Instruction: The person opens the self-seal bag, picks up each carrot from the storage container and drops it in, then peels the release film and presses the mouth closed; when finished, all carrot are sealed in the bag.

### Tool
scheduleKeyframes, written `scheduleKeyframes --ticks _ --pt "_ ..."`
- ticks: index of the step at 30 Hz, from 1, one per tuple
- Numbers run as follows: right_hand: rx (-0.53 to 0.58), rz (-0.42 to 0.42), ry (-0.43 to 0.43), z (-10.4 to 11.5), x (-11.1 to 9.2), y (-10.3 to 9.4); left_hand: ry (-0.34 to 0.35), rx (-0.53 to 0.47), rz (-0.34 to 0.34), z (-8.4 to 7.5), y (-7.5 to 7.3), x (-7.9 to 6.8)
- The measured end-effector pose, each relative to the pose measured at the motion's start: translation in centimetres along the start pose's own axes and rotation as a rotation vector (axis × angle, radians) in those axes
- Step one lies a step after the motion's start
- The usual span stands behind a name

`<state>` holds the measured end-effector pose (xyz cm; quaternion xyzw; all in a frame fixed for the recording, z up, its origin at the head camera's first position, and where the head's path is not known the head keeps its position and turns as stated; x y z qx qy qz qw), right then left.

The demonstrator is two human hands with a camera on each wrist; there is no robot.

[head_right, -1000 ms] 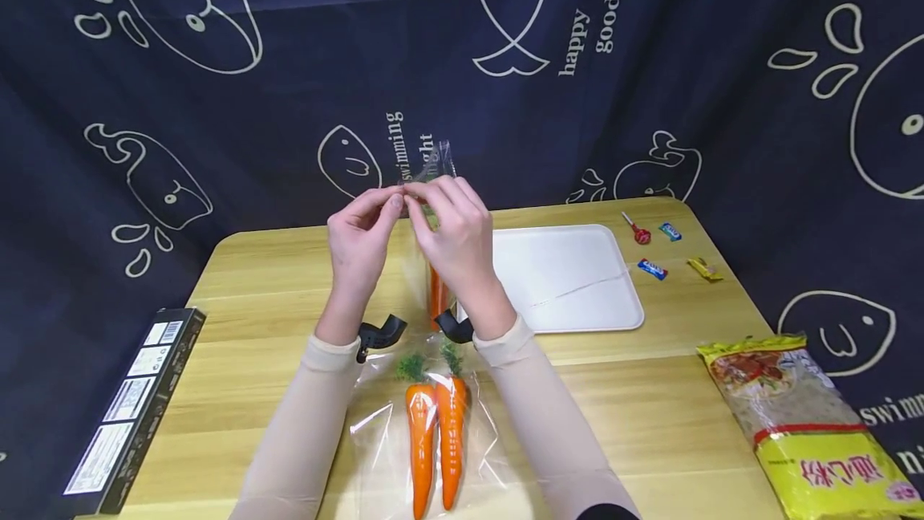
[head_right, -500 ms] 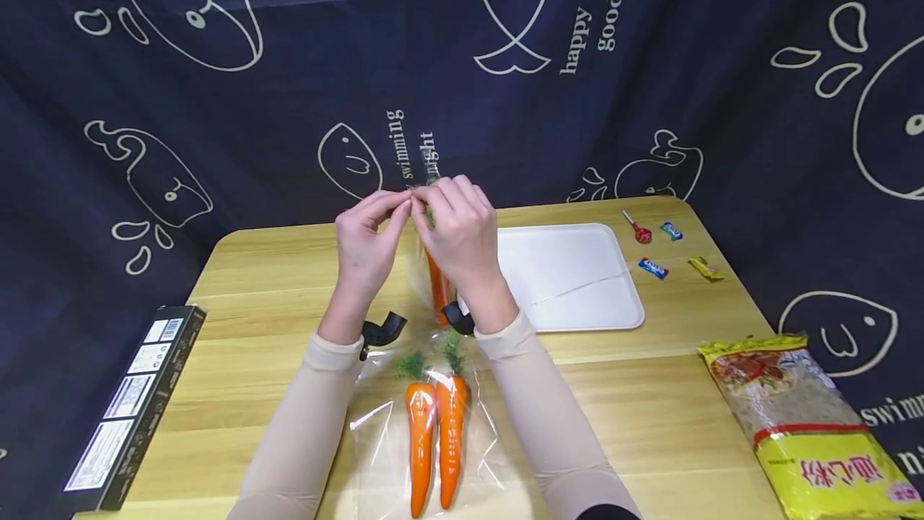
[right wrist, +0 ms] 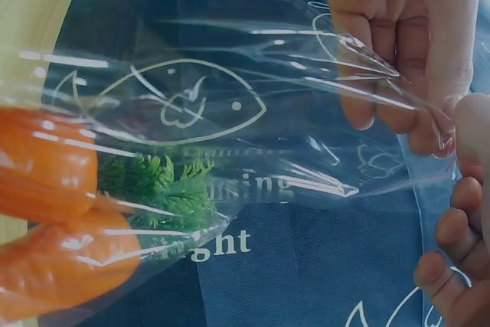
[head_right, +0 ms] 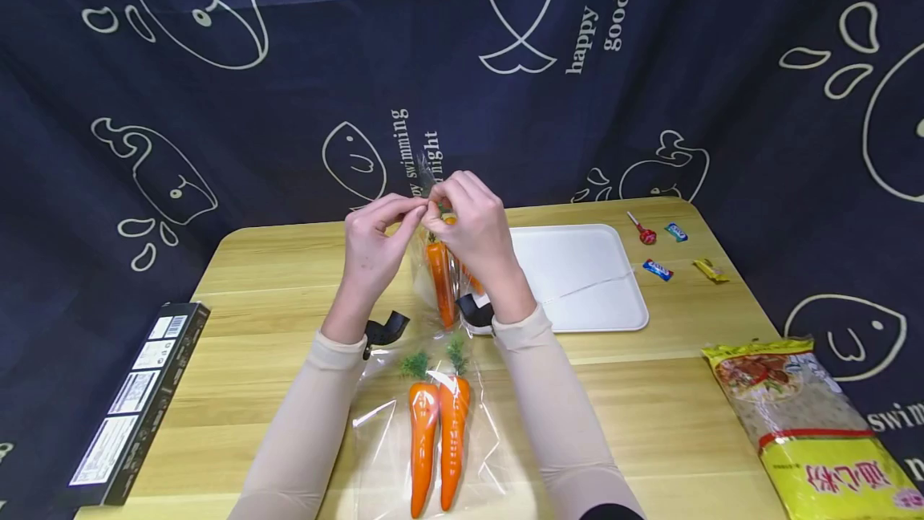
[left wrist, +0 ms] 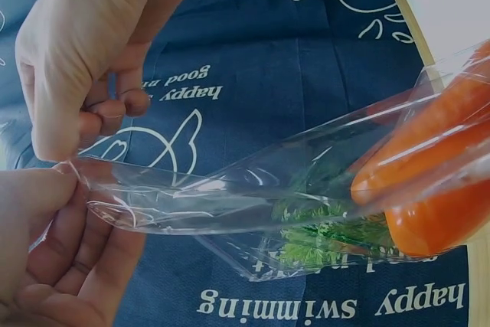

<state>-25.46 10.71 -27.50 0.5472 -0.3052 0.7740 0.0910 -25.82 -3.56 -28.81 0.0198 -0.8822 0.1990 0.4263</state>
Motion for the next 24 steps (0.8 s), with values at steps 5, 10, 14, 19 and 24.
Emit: scheduleKeyframes --ticks 5,10,14,19,24 --pt "0.03 -0.025 0.038 -0.5 -0.1 -0.1 -0.006 0.001 0.003 0.1 -0.1 0.0" --pt "0.025 -0.046 0.051 -0.9 -0.1 -0.4 -0.017 0.02 0.003 0.1 -0.2 0.0" --pt "0.027 -0.1 0.11 -2.2 -0.3 -1.3 -0.064 -0.02 -0.054 0.7 -0.8 0.1" --pt "0.086 -0.194 0.254 -4.7 -1.0 -2.9 -0.196 -0.133 -0.184 2.4 -1.9 0.1" --pt "0.166 -0.261 0.448 -7.4 -2.2 -4.2 -0.355 -0.373 -0.261 4.8 -2.2 -0.3"
Point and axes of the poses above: each hand's wrist, its own x-axis towards the middle knuckle, its own y-axis out of the palm, z = x × y, the point moved 7 cm from there along x, towards the middle knuckle, and after that the axes turned 1 degree about -y, right-handed, at the moved point
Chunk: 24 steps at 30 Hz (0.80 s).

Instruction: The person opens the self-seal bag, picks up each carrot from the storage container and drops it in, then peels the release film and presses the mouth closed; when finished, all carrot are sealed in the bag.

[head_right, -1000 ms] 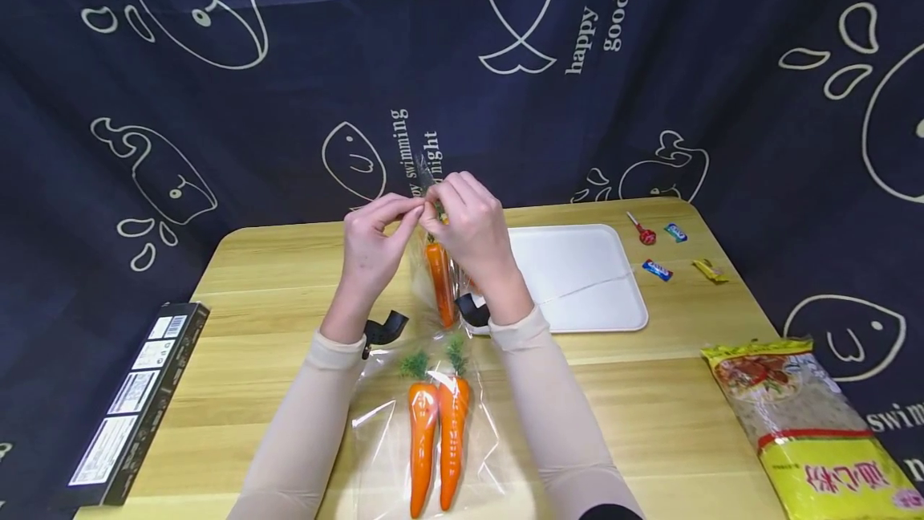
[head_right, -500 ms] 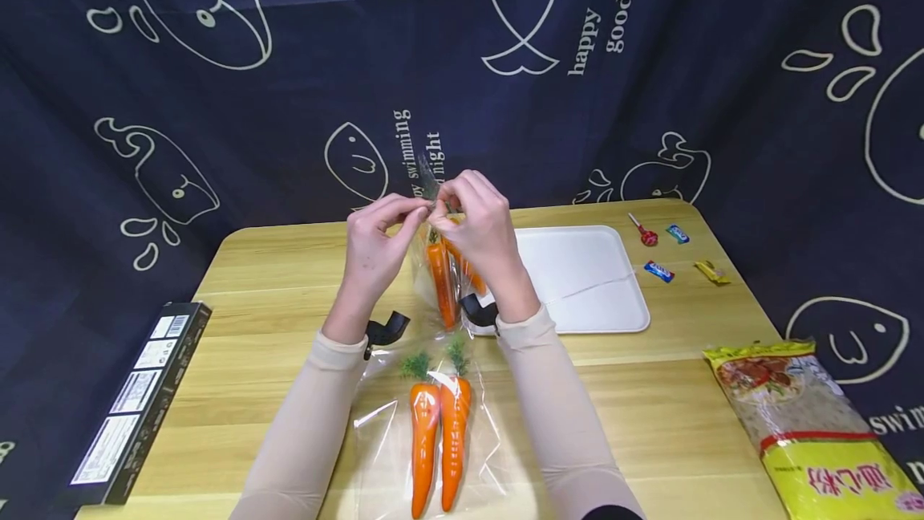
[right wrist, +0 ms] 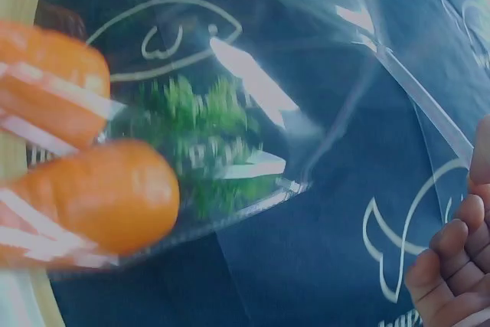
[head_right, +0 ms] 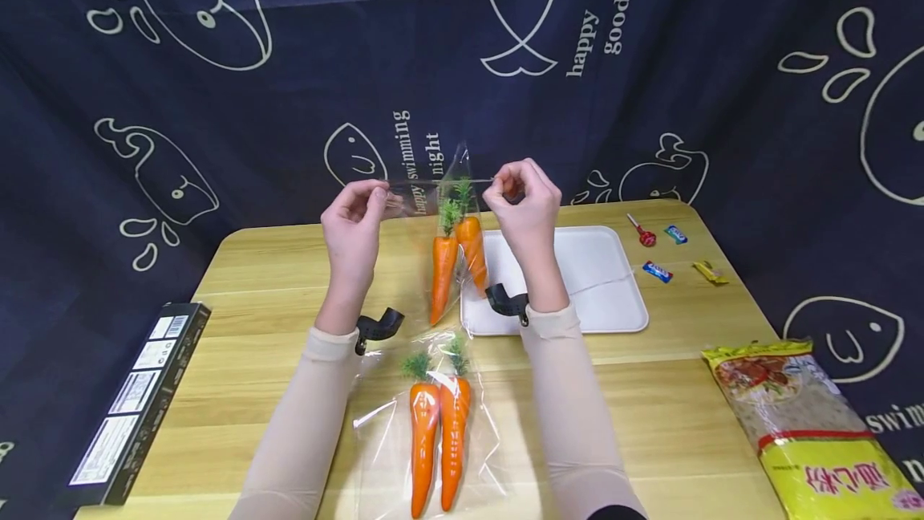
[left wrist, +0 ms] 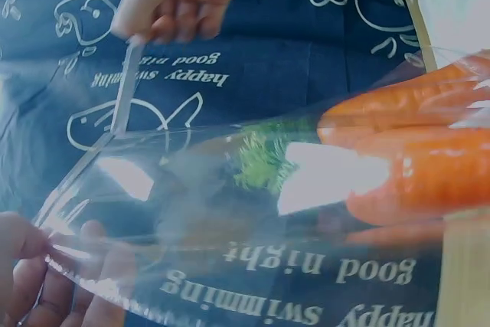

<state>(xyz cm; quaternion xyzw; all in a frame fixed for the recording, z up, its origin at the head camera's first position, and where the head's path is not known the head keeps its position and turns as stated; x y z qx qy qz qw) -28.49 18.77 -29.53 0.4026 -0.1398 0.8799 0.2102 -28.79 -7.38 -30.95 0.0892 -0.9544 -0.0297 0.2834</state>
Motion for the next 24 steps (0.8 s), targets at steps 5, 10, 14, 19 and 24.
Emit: scheduleKeyframes --ticks 5,10,14,19,24 --pt "0.008 -0.05 0.187 -2.8 0.1 -2.8 -0.108 -0.17 -0.027 1.8 -0.5 0.4" --pt "-0.022 -0.083 0.298 -5.0 0.4 -6.2 -0.135 -0.267 -0.065 2.8 -1.3 0.8" --pt "-0.058 -0.115 0.371 -6.6 0.4 -9.0 -0.134 -0.299 -0.099 3.3 -2.1 0.9" --pt "-0.117 -0.118 0.473 -9.9 -0.1 -12.4 -0.14 -0.33 -0.133 3.7 -2.6 1.0" --pt "-0.194 -0.027 0.665 -14.0 -2.0 -14.5 -0.132 -0.354 -0.128 3.8 -2.2 0.9"
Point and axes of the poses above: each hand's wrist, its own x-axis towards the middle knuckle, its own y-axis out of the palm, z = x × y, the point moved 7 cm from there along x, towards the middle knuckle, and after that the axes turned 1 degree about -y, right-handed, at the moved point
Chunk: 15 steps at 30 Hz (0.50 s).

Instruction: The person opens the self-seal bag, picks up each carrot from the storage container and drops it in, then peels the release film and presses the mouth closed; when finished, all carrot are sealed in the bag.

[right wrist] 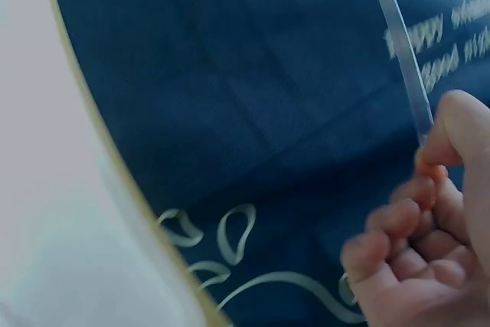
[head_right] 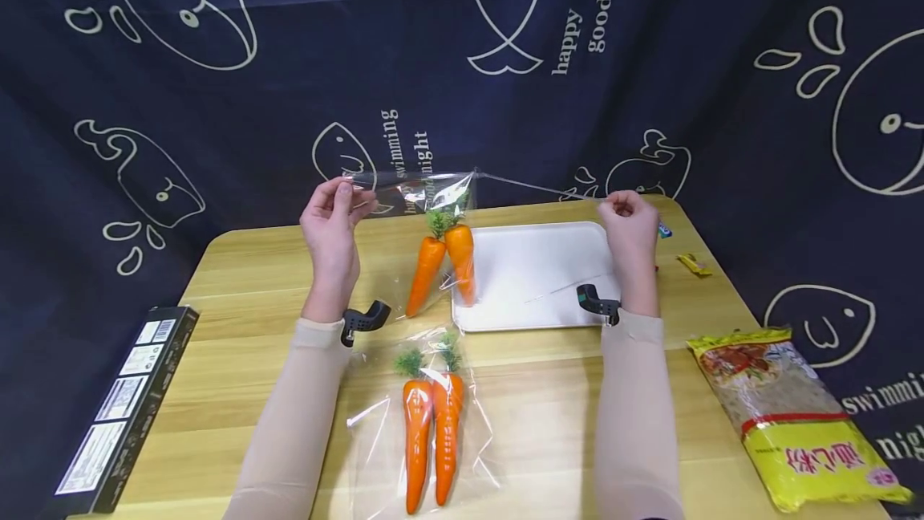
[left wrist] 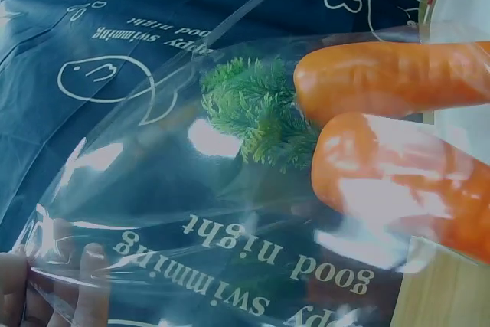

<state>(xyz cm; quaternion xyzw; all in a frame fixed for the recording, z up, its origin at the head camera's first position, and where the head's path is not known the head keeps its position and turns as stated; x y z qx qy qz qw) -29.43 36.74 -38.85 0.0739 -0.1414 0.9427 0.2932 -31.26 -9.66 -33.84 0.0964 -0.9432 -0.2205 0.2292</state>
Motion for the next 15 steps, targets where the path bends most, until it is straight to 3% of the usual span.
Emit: scheduleKeyframes --ticks 4,9,11,15 --pt "-0.049 0.078 0.117 -3.1 0.5 0.2 0.016 0.006 0.032 -0.1 0.6 -0.3" --pt "-0.088 0.098 0.171 -5.6 1.2 -0.5 0.035 0.043 0.022 -0.3 0.7 -0.4" --pt "-0.162 0.122 0.181 -6.7 1.5 -1.0 0.044 0.049 0.019 -0.4 0.7 -0.3" --pt "-0.413 0.214 0.129 -8.3 2.0 -1.5 0.051 0.039 0.044 -0.4 0.9 -0.3"
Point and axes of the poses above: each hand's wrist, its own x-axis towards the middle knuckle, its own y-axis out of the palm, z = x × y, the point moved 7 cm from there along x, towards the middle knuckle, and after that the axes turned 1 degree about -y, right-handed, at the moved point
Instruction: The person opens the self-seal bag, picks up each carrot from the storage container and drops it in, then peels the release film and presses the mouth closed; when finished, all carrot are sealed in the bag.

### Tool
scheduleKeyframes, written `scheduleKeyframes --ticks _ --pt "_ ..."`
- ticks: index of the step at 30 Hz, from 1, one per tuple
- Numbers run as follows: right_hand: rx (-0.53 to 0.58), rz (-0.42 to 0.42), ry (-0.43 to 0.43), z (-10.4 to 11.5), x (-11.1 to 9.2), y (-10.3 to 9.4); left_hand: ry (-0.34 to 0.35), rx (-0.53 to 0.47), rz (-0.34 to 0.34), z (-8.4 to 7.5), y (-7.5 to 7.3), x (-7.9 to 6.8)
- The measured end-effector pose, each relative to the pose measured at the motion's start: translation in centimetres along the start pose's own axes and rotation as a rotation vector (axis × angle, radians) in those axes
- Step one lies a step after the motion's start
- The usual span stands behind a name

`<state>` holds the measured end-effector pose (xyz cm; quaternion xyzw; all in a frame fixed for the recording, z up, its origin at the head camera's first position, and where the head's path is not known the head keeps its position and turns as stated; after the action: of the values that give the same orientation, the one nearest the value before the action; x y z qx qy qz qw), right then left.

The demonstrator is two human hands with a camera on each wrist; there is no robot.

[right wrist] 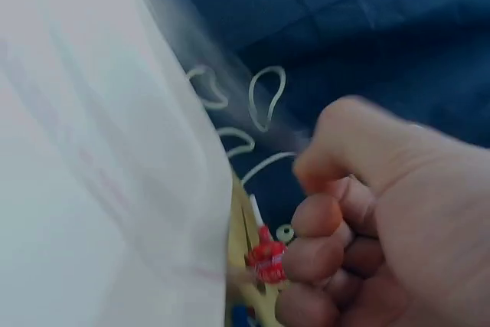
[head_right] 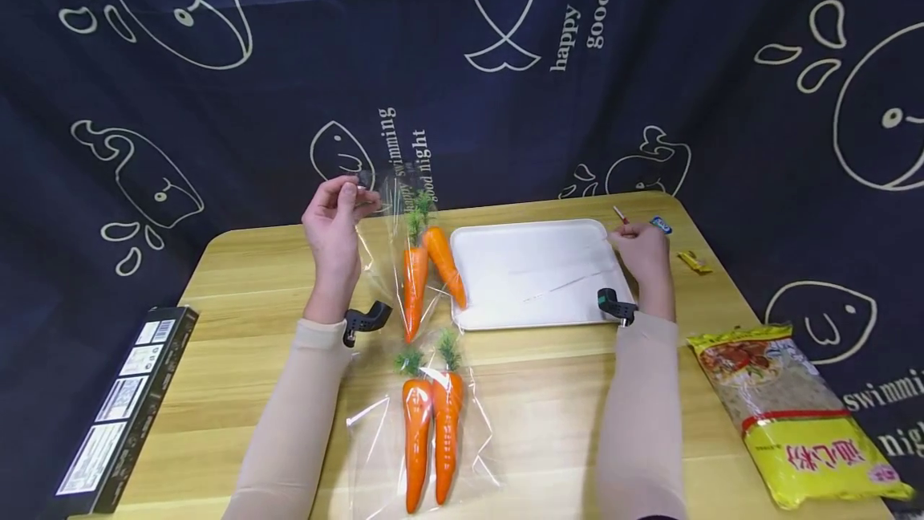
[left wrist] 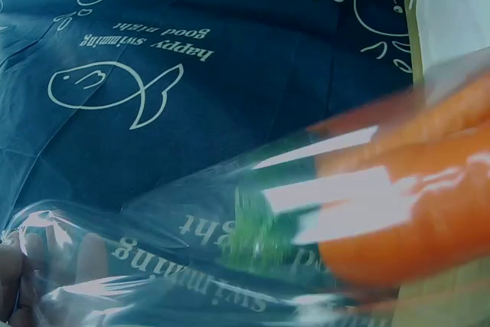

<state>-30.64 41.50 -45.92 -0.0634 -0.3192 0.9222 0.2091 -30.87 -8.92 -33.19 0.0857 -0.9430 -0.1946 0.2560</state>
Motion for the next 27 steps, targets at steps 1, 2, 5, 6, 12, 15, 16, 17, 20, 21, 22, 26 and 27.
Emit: scheduleKeyframes --ticks 1,2,5,6,12,15,16,17,20,21,22,26,27 --pt "-0.058 0.004 -0.023 -0.1 0.1 0.0 0.002 -0.002 0.007 0.0 0.1 0.0" --pt "-0.105 0.012 -0.04 -0.1 0.1 0.0 0.004 0.0 0.013 0.0 0.1 0.0" --pt "-0.17 0.047 -0.067 0.0 0.0 -0.1 0.007 0.013 0.018 0.1 0.0 0.1" --pt "-0.197 0.054 -0.077 0.0 0.0 -0.2 0.006 0.016 0.019 0.1 0.0 0.1" --pt "-0.388 0.055 -0.059 -0.4 -0.4 -2.0 -0.007 0.027 0.021 0.0 0.1 0.1" --pt "-0.426 -0.031 -0.017 -0.1 -0.7 -3.7 -0.014 0.027 0.021 -0.1 0.2 0.2" --pt "-0.413 -0.072 -0.007 0.1 -0.9 -4.3 -0.017 0.026 0.021 -0.1 0.3 0.2" --pt "-0.376 -0.113 -0.001 0.6 -1.1 -4.9 -0.02 0.025 0.022 -0.1 0.3 0.1" --pt "-0.216 -0.231 -0.035 2.8 -1.7 -6.0 -0.026 0.027 0.025 -0.1 0.5 0.1" --pt "-0.157 -0.262 -0.059 3.9 -1.9 -6.1 -0.028 0.027 0.027 0.0 0.5 0.0" --pt "-0.098 -0.279 -0.085 5.2 -2.1 -6.0 -0.032 0.027 0.027 0.0 0.5 0.0" --pt "0.131 -0.249 -0.223 11.1 -3.1 -3.0 -0.035 0.038 0.036 -0.2 0.8 -0.3" --pt "0.201 -0.203 -0.257 12.6 -3.3 -1.7 -0.034 0.034 0.037 -0.2 0.9 -0.4"
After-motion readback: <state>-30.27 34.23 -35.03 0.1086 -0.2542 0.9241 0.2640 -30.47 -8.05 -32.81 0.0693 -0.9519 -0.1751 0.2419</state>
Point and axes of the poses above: each hand's wrist, its own x-axis towards the middle knuckle, its own y-axis out of the palm, z = x × y, the point moved 7 cm from there along x, towards the middle knuckle, and after that the axes turned 1 degree about -y, right-handed, at the moved point
